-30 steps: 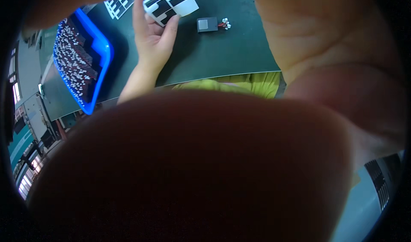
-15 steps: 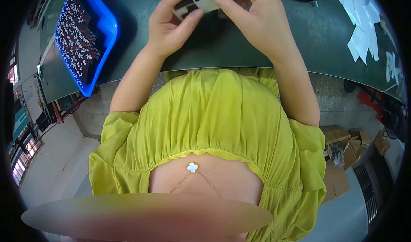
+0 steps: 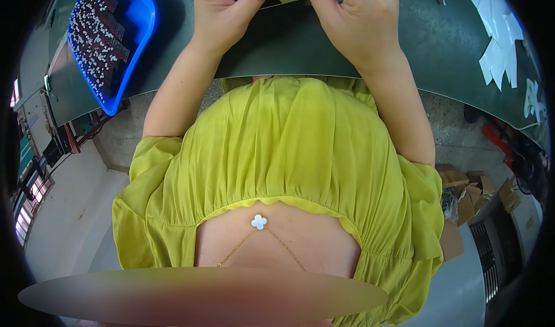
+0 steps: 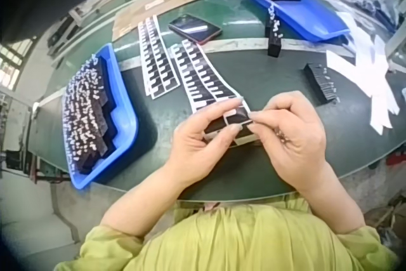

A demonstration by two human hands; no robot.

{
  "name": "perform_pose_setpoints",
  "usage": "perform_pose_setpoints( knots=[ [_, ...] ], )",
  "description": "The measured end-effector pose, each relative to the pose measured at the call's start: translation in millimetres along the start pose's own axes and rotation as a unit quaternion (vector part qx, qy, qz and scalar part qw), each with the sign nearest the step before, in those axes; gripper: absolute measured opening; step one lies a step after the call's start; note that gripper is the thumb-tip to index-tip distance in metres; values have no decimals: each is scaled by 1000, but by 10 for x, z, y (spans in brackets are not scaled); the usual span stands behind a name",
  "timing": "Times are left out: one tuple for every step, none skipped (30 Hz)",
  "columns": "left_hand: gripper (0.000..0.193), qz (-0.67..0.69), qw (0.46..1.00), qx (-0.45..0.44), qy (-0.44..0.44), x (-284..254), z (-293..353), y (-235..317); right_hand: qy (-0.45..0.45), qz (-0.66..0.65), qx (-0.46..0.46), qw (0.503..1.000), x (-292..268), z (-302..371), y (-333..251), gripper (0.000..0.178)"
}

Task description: Assembling and inspecting small black electronic components at a manual workstation.

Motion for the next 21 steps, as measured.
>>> perform_pose_setpoints(
  knots=[
    [41,-10,1000,1,-16,-5,-9,21,-2,-1,1,1000,-7,-2,-10,20],
    [41,-9,1000,-2,-16,1,-11,40,-8,9,-1,1000,-18,-4,-28,20],
    [39,4,1000,-17,-18,15,-13,58,-14,18,-3,1000,-21,-1,-39,19],
    [38,18,999,-31,-20,23,-4,63,-16,17,-1,1000,-12,10,-39,19],
    [38,18,999,-32,-20,27,-5,50,-8,30,-21,999,-13,13,-39,18],
    [35,-18,1000,15,-10,26,-17,28,0,44,-41,998,-13,19,-35,18],
    [33,-54,997,62,-1,26,-26,10,-1,43,-40,998,-15,32,-3,18],
    [33,-53,997,61,-1,19,-33,-11,-3,62,-80,995,-13,47,32,18],
    [31,-42,998,47,-11,7,-40,-30,-6,82,-119,989,-10,54,38,18],
    [29,-30,999,33,-21,-1,-43,-37,-7,82,-118,990,-26,63,7,18],
    [29,-30,999,31,-21,-10,-47,-31,-24,63,-119,991,-42,44,-74,17],
    [28,-33,999,24,-13,-19,-51,-16,-42,44,-120,991,-58,41,-134,16],
    [27,-35,999,17,-5,-20,-58,5,-43,45,-118,991,-78,59,-158,16],
    [25,-98,991,82,42,11,-75,63,-38,25,-62,997,-111,80,-169,16],
    [25,-95,991,81,40,-1,-95,59,-33,5,-6,999,-149,110,-161,16],
    [24,-133,980,127,76,-41,-110,51,-24,-56,13,998,-228,186,0,12],
    [24,-172,964,171,112,-86,-112,39,24,-151,98,983,-230,247,2,8],
    [25,-232,954,138,130,-178,-114,82,53,-208,124,969,-258,270,69,5],
    [26,-292,939,104,148,-267,-101,118,82,-264,150,949,-304,293,144,2],
    [24,-256,947,133,139,-290,-152,80,81,-262,151,950,-353,288,149,2],
    [24,-254,948,132,139,-270,-124,72,58,-269,224,935,-392,284,155,2]
  ],
)
Point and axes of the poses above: each hand's wrist, its own z-axis away from the middle knuckle, its own x-axis out of the palm, y = z × x, the point moved 1 cm from there along -z, towards the middle knuckle, and after that the axes turned 13 degrees about -z, right-handed, at the moved point
